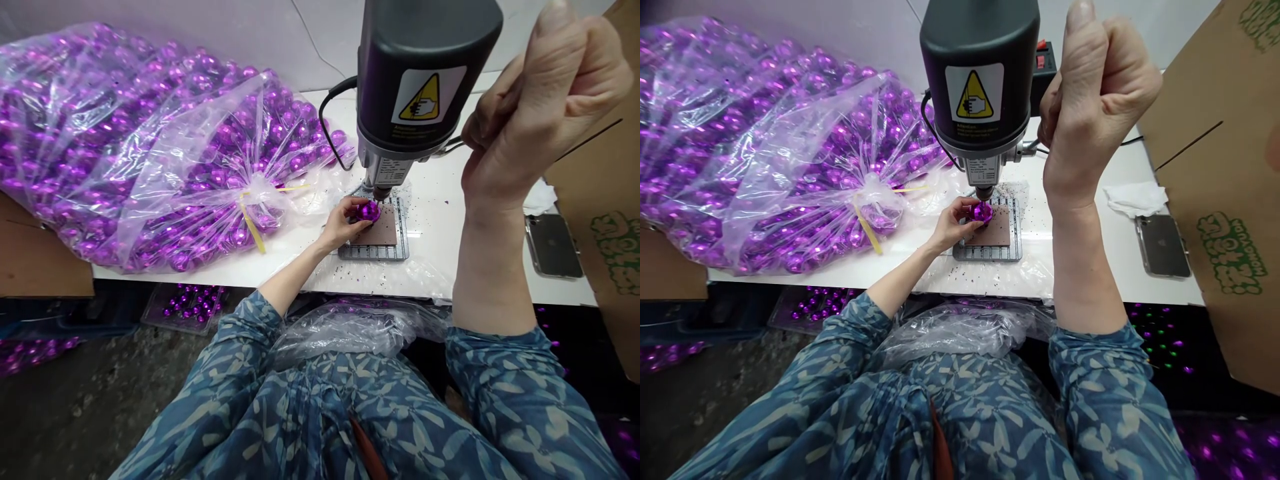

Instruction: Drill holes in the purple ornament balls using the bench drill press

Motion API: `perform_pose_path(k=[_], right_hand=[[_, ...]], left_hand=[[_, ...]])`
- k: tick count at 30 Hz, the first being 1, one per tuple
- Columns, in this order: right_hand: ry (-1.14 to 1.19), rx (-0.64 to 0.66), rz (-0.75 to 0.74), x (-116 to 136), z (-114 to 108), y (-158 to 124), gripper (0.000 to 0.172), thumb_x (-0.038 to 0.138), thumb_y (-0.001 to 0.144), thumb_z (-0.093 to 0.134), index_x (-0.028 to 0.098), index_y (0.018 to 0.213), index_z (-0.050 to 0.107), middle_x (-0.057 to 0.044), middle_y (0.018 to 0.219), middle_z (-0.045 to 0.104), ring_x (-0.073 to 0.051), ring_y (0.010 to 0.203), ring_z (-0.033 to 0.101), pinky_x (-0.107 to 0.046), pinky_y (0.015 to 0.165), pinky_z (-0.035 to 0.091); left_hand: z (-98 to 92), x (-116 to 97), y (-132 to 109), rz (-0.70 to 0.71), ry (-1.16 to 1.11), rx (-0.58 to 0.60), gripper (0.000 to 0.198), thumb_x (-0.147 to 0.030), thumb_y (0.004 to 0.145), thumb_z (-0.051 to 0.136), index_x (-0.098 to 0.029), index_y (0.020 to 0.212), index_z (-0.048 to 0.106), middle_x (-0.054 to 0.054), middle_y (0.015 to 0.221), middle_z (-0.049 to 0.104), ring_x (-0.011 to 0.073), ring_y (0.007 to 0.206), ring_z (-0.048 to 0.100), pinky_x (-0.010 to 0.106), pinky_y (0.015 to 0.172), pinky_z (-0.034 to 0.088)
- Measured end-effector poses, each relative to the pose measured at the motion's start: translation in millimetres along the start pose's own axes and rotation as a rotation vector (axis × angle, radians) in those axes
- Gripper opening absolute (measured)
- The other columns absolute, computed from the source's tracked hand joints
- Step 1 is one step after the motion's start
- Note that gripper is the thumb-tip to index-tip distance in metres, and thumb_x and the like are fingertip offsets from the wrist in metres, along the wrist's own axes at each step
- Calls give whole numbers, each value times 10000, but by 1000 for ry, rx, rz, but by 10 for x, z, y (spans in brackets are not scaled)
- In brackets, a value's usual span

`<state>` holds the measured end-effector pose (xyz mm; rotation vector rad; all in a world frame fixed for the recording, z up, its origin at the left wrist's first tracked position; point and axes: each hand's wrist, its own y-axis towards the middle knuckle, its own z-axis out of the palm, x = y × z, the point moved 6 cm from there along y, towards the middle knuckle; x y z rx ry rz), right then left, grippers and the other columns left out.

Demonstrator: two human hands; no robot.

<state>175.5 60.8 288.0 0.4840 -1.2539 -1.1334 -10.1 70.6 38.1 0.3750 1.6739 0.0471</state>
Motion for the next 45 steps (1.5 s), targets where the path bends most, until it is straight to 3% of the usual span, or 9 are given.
perform_pose_path(k=[8,15,19,24,30,35,45], right_hand=[[-48,39,44,57,1,-4,643,739,762,544,239,621,165,92,422,222,-2,335,256,-280,390,103],[-120,54,103,130,-11,-47,660,809,735,457,226,636,162,86,448,261,13,362,275,-266,423,141],[-94,61,92,111,-16,-55,654,801,760,472,235,644,164,85,450,244,3,364,275,-266,419,141],[-137,61,61,125,-47,-104,692,821,793,445,223,660,124,79,451,231,2,362,293,-248,411,174],[-77,-39,-4,125,-209,-359,741,679,904,589,192,642,96,76,438,186,13,362,282,-221,439,186],[-23,-77,-60,107,-271,-480,765,646,926,638,208,678,61,69,470,39,-19,348,233,-245,392,130],[46,-69,-300,-137,-470,-660,671,412,991,629,194,709,61,90,462,58,23,345,143,-153,376,192]], left_hand=[[64,83,-27,-29,39,41,582,-367,840,878,-189,1319,600,147,1307,732,277,1201,734,489,1081,600],[147,29,-98,92,286,31,630,-373,813,910,-203,1353,634,135,1363,679,325,1303,649,520,1131,558],[202,127,-124,77,238,11,636,-330,842,882,-223,1408,613,130,1436,665,345,1438,582,543,1238,480],[254,156,-136,50,144,37,648,-379,874,867,-217,1435,585,127,1414,686,312,1339,664,539,1219,510],[264,155,-129,34,101,51,673,-401,878,866,-198,1440,557,154,1433,684,323,1359,665,541,1220,517],[253,105,-136,40,103,33,644,-331,860,870,-190,1413,570,154,1421,693,328,1359,668,568,1242,502],[268,98,-136,27,49,47,660,-391,866,876,-191,1418,575,170,1429,682,327,1348,669,557,1209,534]])
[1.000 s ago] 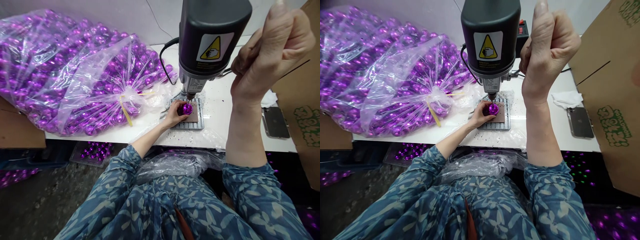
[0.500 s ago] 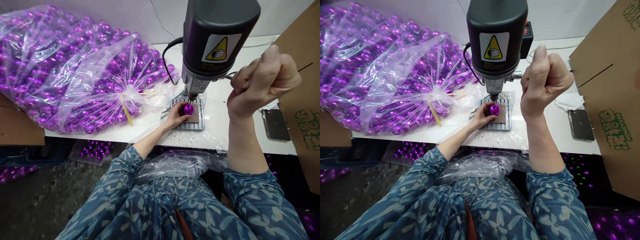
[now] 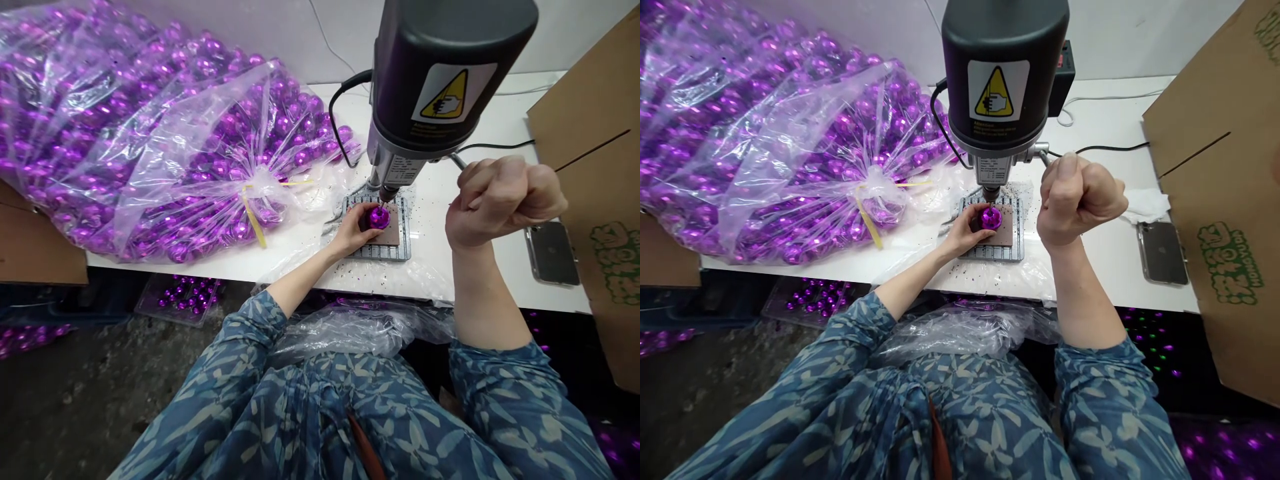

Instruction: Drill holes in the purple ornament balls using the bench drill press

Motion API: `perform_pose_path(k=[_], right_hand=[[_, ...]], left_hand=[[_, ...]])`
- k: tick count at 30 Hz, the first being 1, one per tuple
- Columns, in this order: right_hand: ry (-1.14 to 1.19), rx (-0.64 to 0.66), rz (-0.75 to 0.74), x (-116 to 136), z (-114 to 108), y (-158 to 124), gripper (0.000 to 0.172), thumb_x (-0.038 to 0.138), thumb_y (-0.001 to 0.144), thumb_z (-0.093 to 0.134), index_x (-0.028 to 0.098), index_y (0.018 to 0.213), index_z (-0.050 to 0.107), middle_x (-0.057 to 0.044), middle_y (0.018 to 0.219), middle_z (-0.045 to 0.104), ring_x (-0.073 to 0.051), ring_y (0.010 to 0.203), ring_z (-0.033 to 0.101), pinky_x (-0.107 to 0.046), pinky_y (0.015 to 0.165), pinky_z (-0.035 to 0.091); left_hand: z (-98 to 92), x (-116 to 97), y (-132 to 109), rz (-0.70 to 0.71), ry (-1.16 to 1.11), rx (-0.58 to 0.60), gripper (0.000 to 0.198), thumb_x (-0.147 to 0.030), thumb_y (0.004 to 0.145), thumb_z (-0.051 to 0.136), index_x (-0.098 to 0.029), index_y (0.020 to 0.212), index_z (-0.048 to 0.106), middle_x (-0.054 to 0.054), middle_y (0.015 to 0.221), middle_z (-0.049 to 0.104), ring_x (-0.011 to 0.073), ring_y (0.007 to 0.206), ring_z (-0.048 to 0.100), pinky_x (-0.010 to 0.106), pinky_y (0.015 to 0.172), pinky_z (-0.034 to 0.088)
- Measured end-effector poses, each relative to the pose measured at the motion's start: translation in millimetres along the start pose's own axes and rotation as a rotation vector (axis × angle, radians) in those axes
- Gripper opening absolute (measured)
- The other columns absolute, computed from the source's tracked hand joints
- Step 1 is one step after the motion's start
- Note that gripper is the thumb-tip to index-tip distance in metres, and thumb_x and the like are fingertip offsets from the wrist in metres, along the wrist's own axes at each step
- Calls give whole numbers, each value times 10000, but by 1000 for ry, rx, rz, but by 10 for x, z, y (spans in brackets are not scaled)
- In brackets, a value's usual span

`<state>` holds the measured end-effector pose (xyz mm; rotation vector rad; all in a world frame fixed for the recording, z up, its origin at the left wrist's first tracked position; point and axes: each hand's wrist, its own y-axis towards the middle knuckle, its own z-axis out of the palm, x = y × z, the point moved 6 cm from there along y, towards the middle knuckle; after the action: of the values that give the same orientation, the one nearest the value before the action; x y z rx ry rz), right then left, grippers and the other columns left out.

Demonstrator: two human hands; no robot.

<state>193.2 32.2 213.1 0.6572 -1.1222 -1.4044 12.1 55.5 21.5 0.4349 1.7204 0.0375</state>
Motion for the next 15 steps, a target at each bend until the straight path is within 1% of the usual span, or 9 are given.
perform_pose_path(k=[4,7,9,12,15], right_hand=[[-26,36,-40,-47,-67,-85,653,438,983,608,197,712,65,93,449,78,18,351,126,-174,377,174],[-71,51,-45,-72,-106,-136,627,459,983,569,194,675,92,80,431,101,-2,369,122,-216,390,173],[-100,55,-36,-80,-130,-178,620,468,976,559,187,647,115,67,433,113,-17,382,140,-243,407,195],[-126,64,2,-60,-136,-220,678,538,955,587,177,616,124,60,426,110,-26,374,148,-268,407,213],[-134,62,81,4,-59,-133,772,652,940,596,173,625,79,63,413,78,-17,343,106,-262,377,159]], left_hand=[[3,-9,-10,-6,10,9,653,-410,885,861,-198,1430,570,166,1434,675,335,1376,646,566,1229,500],[4,-34,-13,-1,-3,12,633,-356,880,863,-204,1420,569,161,1422,683,323,1372,648,560,1225,504],[1,-41,-11,-3,-9,3,624,-325,871,864,-203,1409,573,161,1417,685,320,1366,652,556,1219,512],[-6,-35,-11,-18,6,-19,630,-313,858,871,-185,1400,576,176,1419,675,332,1371,652,562,1218,516],[-3,-28,-18,-29,13,-19,645,-323,850,882,-182,1399,576,176,1417,677,338,1376,653,562,1210,526]])
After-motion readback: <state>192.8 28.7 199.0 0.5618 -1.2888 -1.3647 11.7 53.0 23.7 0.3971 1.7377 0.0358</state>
